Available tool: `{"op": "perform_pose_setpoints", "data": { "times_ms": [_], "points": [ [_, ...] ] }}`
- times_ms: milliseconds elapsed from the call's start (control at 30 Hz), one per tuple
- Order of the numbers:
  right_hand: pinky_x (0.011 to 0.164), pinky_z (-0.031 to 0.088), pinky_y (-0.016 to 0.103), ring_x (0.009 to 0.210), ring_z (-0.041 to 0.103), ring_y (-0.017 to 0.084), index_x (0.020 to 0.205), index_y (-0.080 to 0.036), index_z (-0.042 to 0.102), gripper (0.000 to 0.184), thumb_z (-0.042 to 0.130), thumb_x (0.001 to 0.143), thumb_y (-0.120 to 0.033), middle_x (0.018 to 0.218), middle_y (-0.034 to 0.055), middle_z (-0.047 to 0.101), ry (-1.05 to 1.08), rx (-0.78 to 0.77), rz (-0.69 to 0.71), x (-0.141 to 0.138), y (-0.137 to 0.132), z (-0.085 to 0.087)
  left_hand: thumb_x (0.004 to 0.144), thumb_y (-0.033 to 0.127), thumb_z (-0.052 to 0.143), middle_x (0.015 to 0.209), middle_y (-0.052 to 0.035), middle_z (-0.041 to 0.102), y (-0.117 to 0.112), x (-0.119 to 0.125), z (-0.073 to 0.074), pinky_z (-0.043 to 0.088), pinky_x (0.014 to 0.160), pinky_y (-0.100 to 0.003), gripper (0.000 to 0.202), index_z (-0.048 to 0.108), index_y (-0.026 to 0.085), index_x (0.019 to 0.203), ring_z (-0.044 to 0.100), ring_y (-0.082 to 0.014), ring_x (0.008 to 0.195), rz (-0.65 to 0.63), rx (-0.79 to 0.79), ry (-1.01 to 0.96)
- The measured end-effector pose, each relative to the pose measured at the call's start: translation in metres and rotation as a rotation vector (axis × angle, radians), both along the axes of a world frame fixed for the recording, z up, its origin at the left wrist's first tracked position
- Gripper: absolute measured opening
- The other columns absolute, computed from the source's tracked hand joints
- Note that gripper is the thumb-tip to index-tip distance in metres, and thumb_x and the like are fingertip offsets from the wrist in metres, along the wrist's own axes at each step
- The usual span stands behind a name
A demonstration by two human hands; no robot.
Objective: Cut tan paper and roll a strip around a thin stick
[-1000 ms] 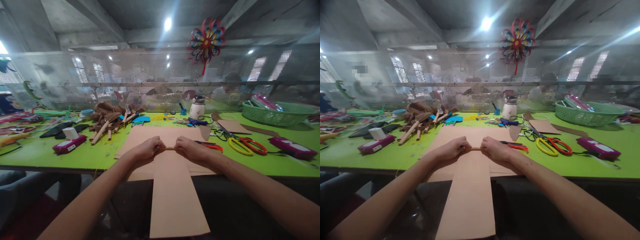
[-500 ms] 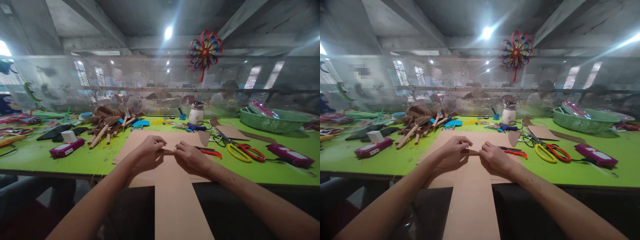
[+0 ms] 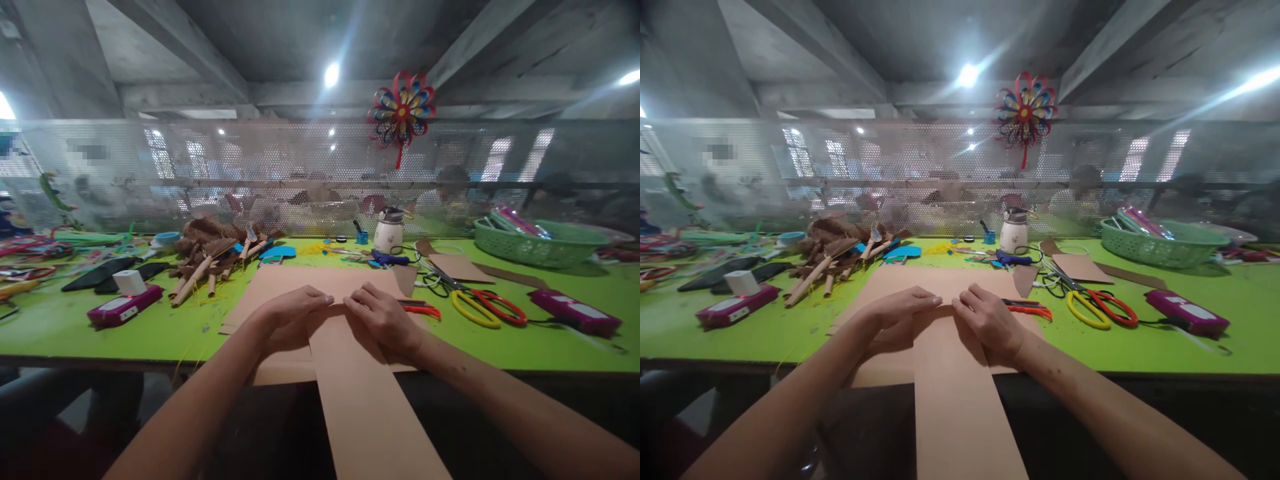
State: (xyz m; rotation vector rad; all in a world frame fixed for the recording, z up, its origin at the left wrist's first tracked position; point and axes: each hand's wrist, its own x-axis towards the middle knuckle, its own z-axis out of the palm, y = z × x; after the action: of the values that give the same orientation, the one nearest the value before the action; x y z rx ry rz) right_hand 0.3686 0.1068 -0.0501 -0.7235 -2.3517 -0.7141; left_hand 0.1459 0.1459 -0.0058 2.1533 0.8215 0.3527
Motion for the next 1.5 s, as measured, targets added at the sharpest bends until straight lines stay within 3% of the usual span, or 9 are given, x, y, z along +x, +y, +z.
{"op": "perform_pose_setpoints", "data": {
  "times_ms": [167,367,567,700,900,1133,1267,1400,1500],
  "points": [
    [0.074,0.043,0.038,0.084,0.046,0.023,0.104,-0.015,0.058,0.023,0.039,0.091,-0.012,0.087,0.0105,0.056,0.107,-0.125,0.021,-0.004,-0.003,0.001,0.08,0.043,0.046,0.062,0.0039,0.032,-0.002,0.001,-0.004,0.03,0.058,-0.023,0.034,0.04,0.017,0.061,0.032,-0.0107,0.061,0.022,0.026,-0.03],
    [0.077,0.043,0.038,0.093,0.05,0.025,0.095,-0.018,0.06,0.014,0.052,0.084,-0.021,0.099,0.0126,0.057,0.431,-0.404,0.134,-0.002,-0.01,0.013,0.08,0.047,0.048,0.059,0.0046,0.032,-0.005,0.005,-0.004,0.029,0.053,-0.022,0.037,0.043,0.016,0.061,0.031,-0.0097,0.057,0.041,0.069,0.006],
    [0.06,0.039,0.027,0.063,0.05,0.016,0.069,-0.016,0.058,0.041,0.035,0.093,-0.039,0.066,0.0029,0.057,0.49,-0.958,0.131,0.004,0.004,0.009,0.084,0.046,0.045,0.054,0.0057,0.034,-0.008,0.009,-0.008,0.025,0.049,-0.022,0.037,0.043,0.017,0.063,0.031,-0.0085,0.051,-0.044,-0.037,-0.061],
    [0.053,0.032,0.024,0.053,0.042,0.011,0.054,-0.016,0.049,0.045,0.042,0.09,-0.043,0.053,-0.0009,0.048,0.465,-1.106,0.18,0.005,0.005,0.009,0.084,0.047,0.047,0.055,0.0054,0.035,-0.007,0.011,-0.01,0.029,0.052,-0.021,0.039,0.044,0.016,0.062,0.032,-0.0083,0.053,-0.093,0.006,-0.067],
    [0.049,0.023,0.023,0.052,0.028,0.008,0.057,-0.017,0.042,0.043,0.048,0.085,-0.048,0.056,-0.0047,0.033,0.463,-1.184,0.158,0.009,0.008,0.005,0.085,0.042,0.046,0.057,0.0047,0.04,-0.008,0.015,-0.009,0.03,0.054,-0.022,0.035,0.048,0.014,0.063,0.035,-0.0084,0.054,-0.088,0.084,-0.007],
    [0.047,0.021,0.023,0.051,0.025,0.008,0.056,-0.018,0.039,0.045,0.046,0.084,-0.053,0.055,-0.0052,0.03,0.407,-1.235,0.159,0.014,0.012,0.008,0.085,0.041,0.045,0.063,0.0019,0.051,-0.009,0.014,-0.012,0.032,0.054,-0.021,0.034,0.059,0.012,0.073,0.041,-0.0094,0.058,-0.1,0.149,0.024],
    [0.047,0.022,0.023,0.048,0.025,0.007,0.052,-0.018,0.038,0.047,0.047,0.084,-0.051,0.049,-0.0059,0.032,0.396,-1.264,0.139,0.017,0.009,0.011,0.083,0.035,0.05,0.069,-0.0004,0.057,-0.008,0.006,-0.011,0.036,0.057,-0.021,0.028,0.064,0.011,0.082,0.045,-0.0105,0.062,-0.109,0.087,0.053],
    [0.047,0.027,0.023,0.046,0.035,0.009,0.055,-0.017,0.047,0.042,0.048,0.086,-0.045,0.046,-0.0045,0.038,0.425,-1.286,0.135,0.019,0.007,0.009,0.08,0.026,0.052,0.072,-0.0009,0.06,-0.007,0.001,-0.009,0.037,0.06,-0.021,0.021,0.065,0.012,0.084,0.048,-0.0107,0.063,-0.125,0.052,0.065],
    [0.048,0.03,0.023,0.052,0.043,0.01,0.069,-0.014,0.06,0.033,0.053,0.083,-0.043,0.056,-0.0007,0.05,0.472,-1.315,0.162,0.015,0.005,0.007,0.081,0.026,0.052,0.074,-0.0008,0.061,-0.005,0.001,-0.009,0.038,0.062,-0.021,0.019,0.066,0.012,0.083,0.048,-0.0109,0.066,-0.123,0.088,0.05]
  ]
}}
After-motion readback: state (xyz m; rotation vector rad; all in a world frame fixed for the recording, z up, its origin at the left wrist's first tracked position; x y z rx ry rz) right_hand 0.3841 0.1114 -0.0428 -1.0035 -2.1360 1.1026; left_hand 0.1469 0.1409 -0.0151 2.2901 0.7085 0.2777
